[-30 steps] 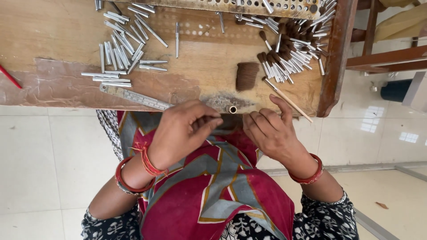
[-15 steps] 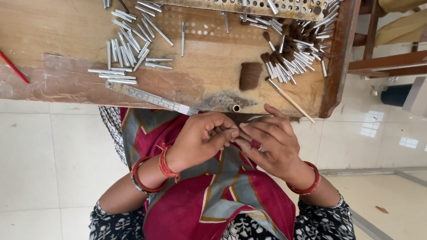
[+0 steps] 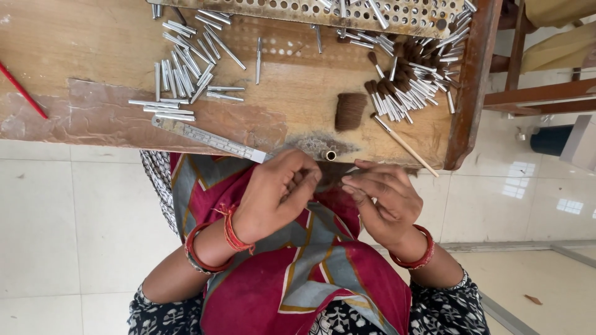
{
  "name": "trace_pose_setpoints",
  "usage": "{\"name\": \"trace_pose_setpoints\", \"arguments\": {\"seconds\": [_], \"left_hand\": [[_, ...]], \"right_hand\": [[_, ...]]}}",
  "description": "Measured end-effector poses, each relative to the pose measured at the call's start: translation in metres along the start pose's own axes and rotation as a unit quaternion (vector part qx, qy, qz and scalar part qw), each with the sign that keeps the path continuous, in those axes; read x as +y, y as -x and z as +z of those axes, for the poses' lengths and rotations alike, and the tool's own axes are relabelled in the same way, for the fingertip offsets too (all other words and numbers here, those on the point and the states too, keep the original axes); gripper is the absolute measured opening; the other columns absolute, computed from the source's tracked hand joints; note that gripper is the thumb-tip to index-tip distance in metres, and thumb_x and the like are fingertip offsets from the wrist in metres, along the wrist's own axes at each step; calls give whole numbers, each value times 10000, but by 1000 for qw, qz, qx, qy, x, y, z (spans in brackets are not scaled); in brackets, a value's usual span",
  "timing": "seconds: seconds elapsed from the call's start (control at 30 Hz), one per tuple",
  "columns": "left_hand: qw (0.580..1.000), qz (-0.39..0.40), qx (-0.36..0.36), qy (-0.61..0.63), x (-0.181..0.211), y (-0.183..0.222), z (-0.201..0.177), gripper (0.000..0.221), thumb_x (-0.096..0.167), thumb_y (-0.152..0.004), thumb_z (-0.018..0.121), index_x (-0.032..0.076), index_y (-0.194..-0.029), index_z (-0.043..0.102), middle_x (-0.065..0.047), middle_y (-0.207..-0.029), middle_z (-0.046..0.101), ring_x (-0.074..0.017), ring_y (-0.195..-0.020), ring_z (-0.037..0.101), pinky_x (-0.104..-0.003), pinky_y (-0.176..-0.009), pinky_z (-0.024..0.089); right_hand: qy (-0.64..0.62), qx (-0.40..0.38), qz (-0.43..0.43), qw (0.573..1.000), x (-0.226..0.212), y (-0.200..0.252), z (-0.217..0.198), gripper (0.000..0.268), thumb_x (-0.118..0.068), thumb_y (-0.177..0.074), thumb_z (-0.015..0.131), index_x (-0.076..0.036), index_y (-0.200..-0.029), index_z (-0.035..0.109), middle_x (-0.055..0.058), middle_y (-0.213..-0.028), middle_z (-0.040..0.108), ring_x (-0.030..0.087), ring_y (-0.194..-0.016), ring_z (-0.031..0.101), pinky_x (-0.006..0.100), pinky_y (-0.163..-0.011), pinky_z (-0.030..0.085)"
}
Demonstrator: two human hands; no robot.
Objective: The recorder is assembling small metal-handled brushes by inserting bundles of bristles into metal tubes.
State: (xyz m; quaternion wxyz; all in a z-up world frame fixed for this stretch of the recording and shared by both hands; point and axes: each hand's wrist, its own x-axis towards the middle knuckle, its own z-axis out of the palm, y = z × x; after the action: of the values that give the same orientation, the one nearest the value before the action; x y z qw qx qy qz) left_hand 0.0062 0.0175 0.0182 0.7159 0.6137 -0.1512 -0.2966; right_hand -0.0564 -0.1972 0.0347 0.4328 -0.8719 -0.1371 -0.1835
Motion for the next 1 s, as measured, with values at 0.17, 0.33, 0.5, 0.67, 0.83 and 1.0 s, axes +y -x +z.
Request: {"name": "trace_pose_setpoints", "arguments": {"seconds": [0.17,0.33,0.5,0.67,0.83,1.0], "left_hand": [[951,132,105,-259,12,-17,2,209,41,-877,730,-33,-1056,648,-163,-1010,669,-189,-627,671,-297,-546,544],[890,242,123,-366,-16,-26,10,218,87,-917,744,54,-1124,682,-82,-1047,715,-280,-855,715,-385,-712,579],[876,272,118,-380,-19,-28,12,267,72,-918,735,52,-1182,701,-70,-1081,720,-245,-891,724,-362,-738,591],[866,268,107,-409,-26,-28,13,270,68,-906,742,38,-1173,721,-76,-1078,718,-235,-861,719,-362,-703,582],[858,284,108,-414,-28,-28,8,265,72,-926,735,42,-1186,692,-83,-1114,710,-237,-904,723,-359,-745,592],[878,261,88,-390,-19,-23,3,514,91,-949,743,40,-1427,561,-114,-951,695,-274,-755,681,-403,-663,555]], "right_hand": [[-48,20,113,992,16,5,6,122,4,-940,760,0,-1062,757,92,-1003,774,163,-895,720,292,-840,586],[-76,21,164,983,22,4,11,114,-11,-976,746,10,-1088,758,103,-1019,779,142,-889,734,249,-806,580],[-14,12,152,988,26,6,13,144,8,-948,763,8,-1092,761,107,-1002,779,134,-854,730,243,-763,566],[11,-25,148,989,16,-2,9,194,11,-955,747,-8,-1148,754,120,-1052,778,160,-914,761,267,-796,601],[84,-50,123,988,4,-14,3,327,-41,-886,806,-38,-1208,752,114,-1105,761,201,-959,735,315,-830,582],[219,-56,-4,974,1,-9,-2,491,-139,-831,883,-100,-1290,713,92,-1235,670,268,-1117,617,394,-935,480]]}}
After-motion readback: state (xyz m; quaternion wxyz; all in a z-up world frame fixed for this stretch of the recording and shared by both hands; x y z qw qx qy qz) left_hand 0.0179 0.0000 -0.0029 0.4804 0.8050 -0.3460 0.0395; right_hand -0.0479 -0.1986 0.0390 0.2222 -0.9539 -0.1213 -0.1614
